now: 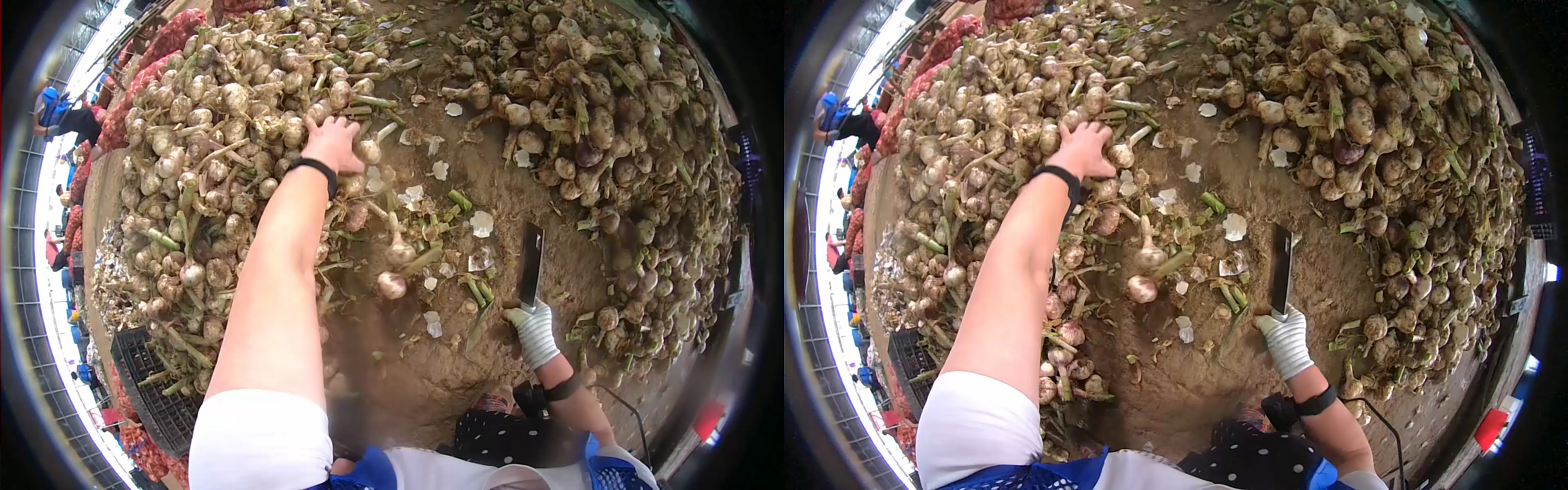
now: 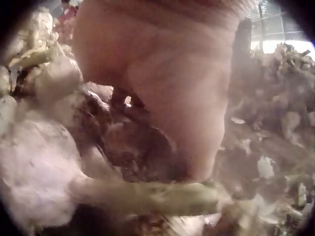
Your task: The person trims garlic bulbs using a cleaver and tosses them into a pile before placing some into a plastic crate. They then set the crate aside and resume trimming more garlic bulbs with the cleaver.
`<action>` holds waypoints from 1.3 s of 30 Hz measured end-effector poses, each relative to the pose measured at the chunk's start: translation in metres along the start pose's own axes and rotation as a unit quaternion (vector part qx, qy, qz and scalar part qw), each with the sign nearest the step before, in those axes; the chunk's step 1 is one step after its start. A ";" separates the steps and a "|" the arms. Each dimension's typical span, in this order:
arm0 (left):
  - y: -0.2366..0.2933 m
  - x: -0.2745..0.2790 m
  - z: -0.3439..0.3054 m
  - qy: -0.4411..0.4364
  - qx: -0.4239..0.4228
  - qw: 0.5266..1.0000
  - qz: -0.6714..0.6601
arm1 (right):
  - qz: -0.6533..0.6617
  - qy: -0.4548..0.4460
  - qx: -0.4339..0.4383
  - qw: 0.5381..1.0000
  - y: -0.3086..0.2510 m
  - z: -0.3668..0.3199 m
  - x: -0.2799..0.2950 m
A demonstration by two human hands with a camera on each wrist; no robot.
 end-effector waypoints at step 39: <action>0.064 -0.080 -0.142 -0.251 -0.107 0.931 -0.244 | -0.020 -0.010 0.042 0.999 0.003 -0.002 -0.004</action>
Point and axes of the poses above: each hand's wrist, its own z-axis towards the middle knuckle, its own x-axis out of the back of the hand, y = z × x, the point moved 5 cm from there along z, towards the middle knuckle, and after that the axes turned 6 degrees about -z, right-handed, at the moved point
